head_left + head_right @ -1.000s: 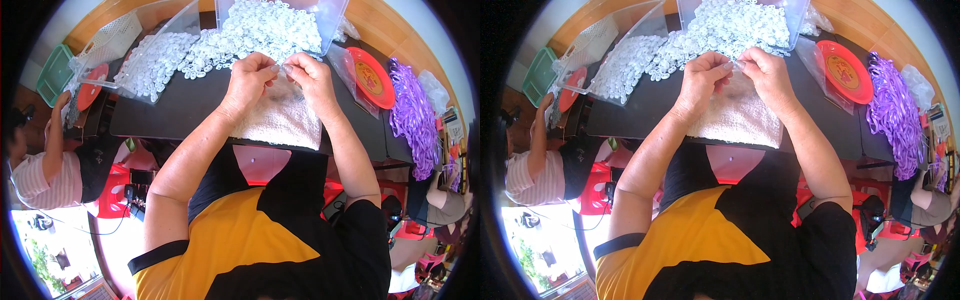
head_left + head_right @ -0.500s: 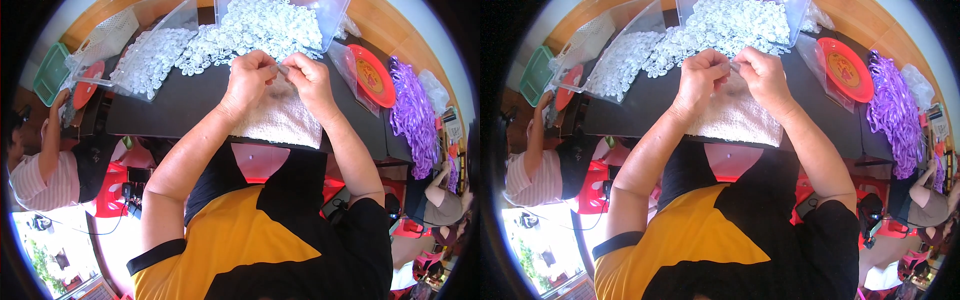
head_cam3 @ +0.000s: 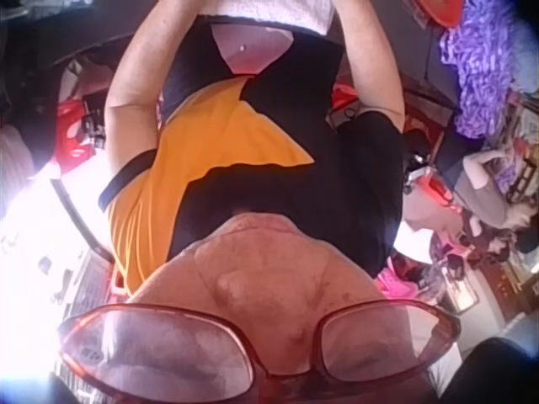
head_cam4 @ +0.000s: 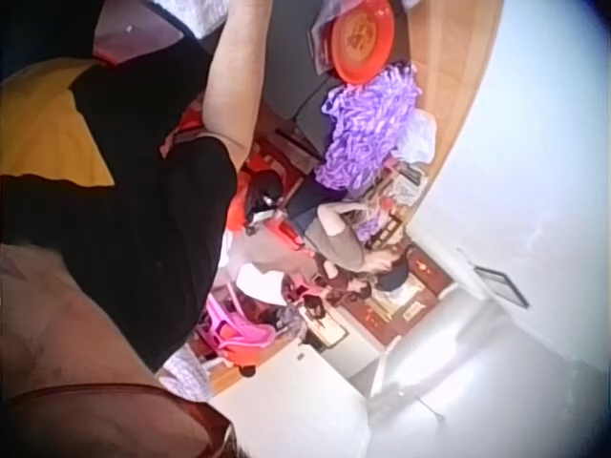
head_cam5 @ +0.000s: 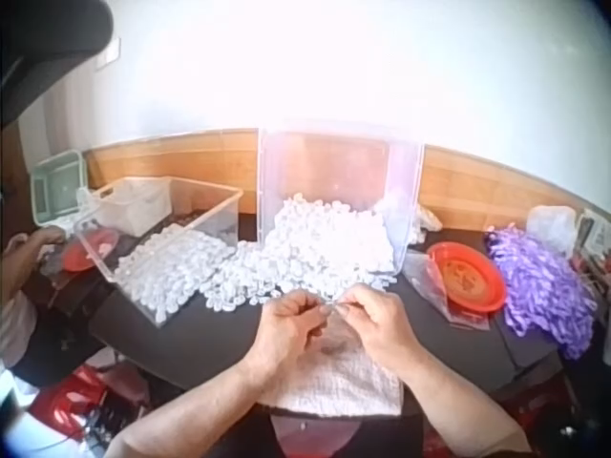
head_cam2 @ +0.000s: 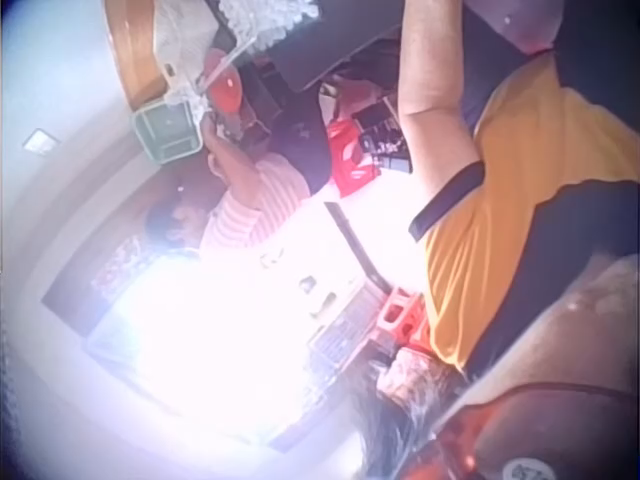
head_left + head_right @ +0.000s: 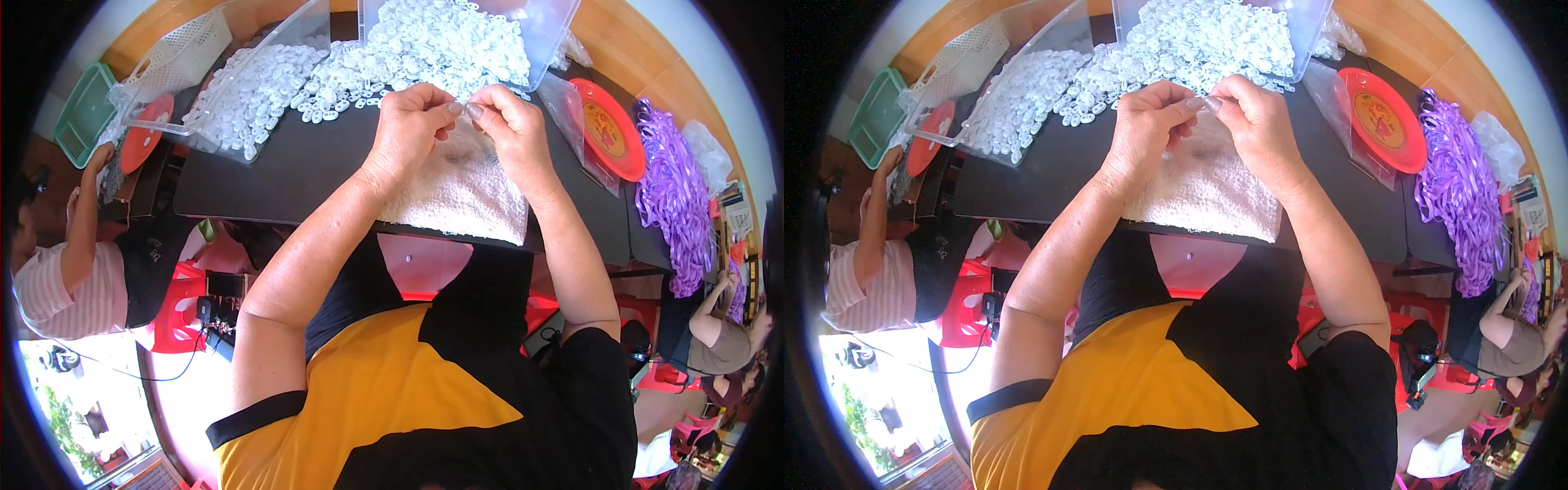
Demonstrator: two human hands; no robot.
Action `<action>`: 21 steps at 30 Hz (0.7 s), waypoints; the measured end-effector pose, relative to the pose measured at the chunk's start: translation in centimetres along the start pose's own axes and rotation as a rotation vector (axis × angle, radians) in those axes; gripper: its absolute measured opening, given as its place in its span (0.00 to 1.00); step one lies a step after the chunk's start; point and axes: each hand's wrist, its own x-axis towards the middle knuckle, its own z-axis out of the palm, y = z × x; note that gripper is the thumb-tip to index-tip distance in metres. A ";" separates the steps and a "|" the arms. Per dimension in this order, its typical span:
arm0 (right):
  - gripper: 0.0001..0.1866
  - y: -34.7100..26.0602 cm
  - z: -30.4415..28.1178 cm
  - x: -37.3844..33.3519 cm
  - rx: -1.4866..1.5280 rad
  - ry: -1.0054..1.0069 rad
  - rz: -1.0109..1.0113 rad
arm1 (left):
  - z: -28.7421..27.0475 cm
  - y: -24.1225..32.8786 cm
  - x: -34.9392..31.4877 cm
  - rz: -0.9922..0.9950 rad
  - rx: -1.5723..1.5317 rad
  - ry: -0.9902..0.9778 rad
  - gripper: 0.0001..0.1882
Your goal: Packaging small white plastic fasteners into clear plastic bags.
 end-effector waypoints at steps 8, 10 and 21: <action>0.03 -0.2 0.6 -0.3 -0.046 -0.010 -0.033 | 0.0 -0.9 0.0 0.083 0.040 -0.008 0.04; 0.03 0.0 0.8 -0.2 -0.010 -0.012 -0.018 | -0.1 -1.2 0.2 0.076 0.043 -0.007 0.04; 0.05 -2.6 -2.2 0.2 0.058 0.082 -0.128 | 0.0 -1.7 1.2 0.073 -0.020 0.090 0.04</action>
